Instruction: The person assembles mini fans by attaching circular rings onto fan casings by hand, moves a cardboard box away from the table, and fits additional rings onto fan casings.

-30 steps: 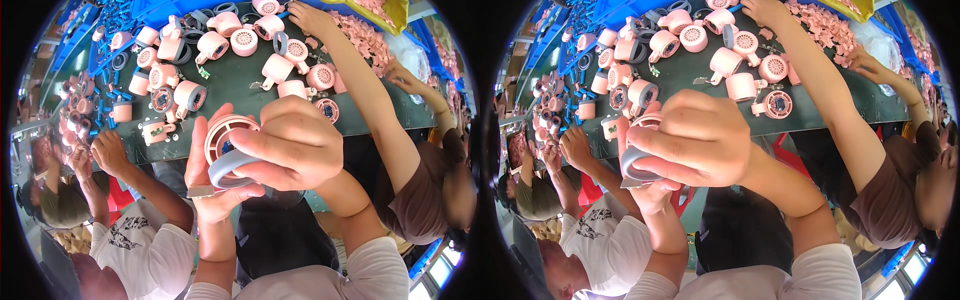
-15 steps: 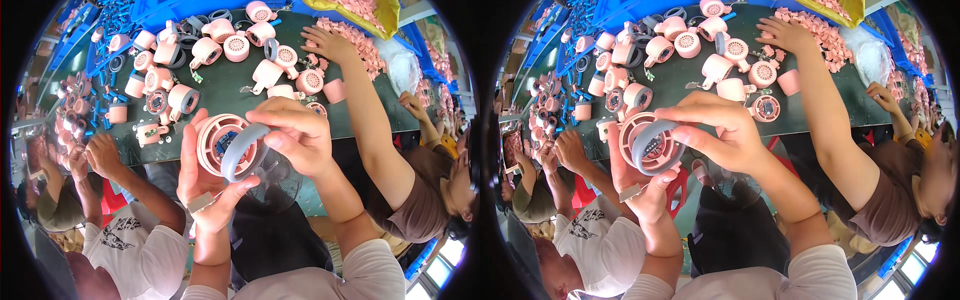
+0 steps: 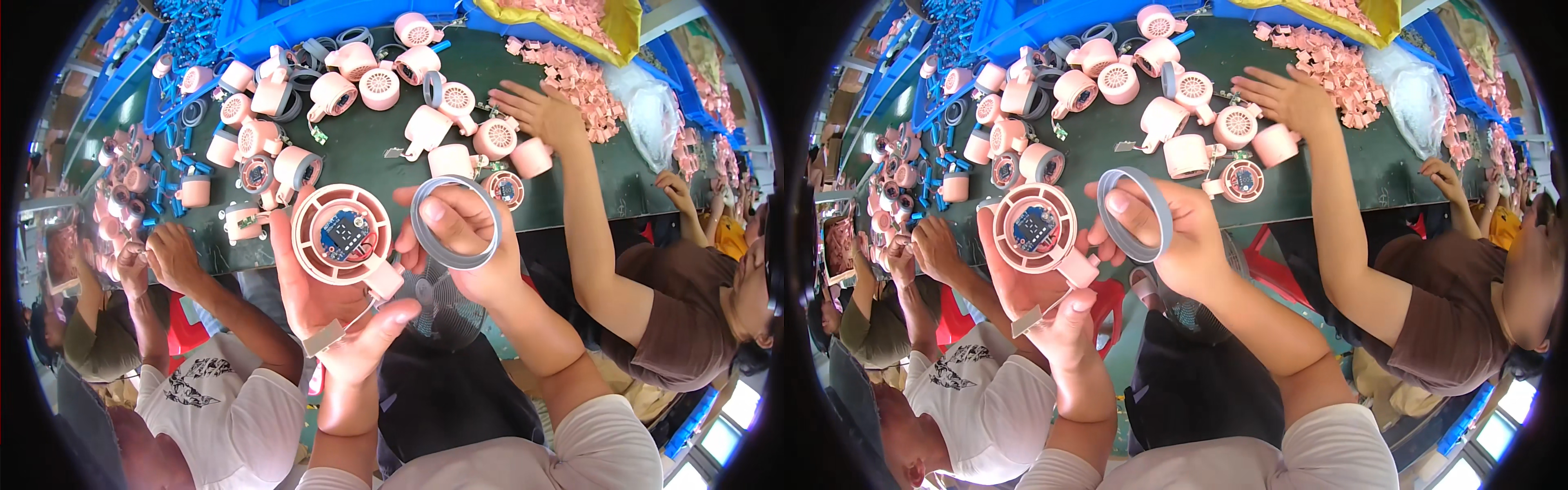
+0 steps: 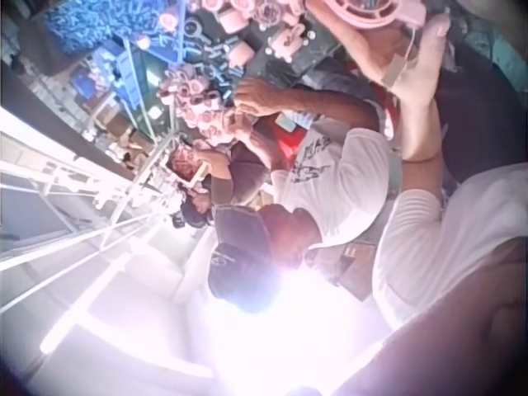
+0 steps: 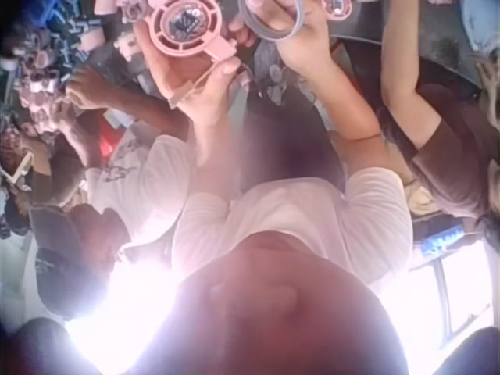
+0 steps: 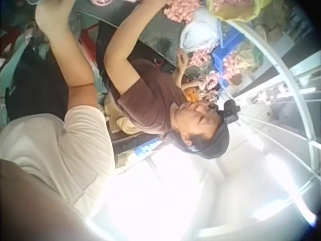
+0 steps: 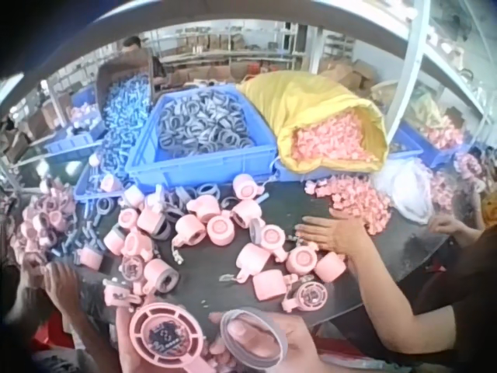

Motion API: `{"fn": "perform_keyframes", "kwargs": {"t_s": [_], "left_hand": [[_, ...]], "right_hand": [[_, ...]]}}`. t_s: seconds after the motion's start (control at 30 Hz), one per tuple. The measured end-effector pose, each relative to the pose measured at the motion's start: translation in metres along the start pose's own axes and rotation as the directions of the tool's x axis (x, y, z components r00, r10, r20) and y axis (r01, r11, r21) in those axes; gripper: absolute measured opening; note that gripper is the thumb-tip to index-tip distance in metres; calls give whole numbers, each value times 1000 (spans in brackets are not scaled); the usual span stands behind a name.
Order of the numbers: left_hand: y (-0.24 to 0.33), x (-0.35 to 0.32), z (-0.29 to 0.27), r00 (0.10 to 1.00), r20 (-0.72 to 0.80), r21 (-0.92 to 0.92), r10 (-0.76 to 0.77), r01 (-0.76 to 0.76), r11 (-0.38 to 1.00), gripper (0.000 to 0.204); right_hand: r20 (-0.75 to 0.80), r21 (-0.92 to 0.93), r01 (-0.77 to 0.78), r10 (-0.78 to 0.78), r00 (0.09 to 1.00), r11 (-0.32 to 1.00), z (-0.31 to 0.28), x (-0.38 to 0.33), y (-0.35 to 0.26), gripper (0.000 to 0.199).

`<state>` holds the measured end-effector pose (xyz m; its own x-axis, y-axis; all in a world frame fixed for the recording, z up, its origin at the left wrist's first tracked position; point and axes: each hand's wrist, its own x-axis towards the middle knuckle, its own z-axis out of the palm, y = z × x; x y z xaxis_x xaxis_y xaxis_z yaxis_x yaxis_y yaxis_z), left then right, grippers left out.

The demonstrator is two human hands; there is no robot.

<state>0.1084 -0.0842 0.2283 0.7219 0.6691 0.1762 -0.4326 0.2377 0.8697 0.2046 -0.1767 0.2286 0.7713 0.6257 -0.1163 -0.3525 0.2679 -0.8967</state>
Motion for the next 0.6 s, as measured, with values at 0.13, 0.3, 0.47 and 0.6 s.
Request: {"fn": "perform_keyframes", "kwargs": {"t_s": [0.13,0.3,0.47,0.6], "left_hand": [[4,-3,6,999,-35,48,-22,24,999,99],[5,-4,13,994,-109,131,-13,28,991,89],[4,-7,8,993,-73,102,-94,101,990,85],[-4,-7,-4,972,40,-30,-233,235,972,85]], "right_hand": [[60,118,-135,129,990,984,-6,0,-4,34],[98,205,-172,155,983,964,-11,-3,-4,33],[128,184,-209,187,974,960,-17,-4,-7,31],[121,-378,340,-318,940,861,-25,2,-19,20]]}}
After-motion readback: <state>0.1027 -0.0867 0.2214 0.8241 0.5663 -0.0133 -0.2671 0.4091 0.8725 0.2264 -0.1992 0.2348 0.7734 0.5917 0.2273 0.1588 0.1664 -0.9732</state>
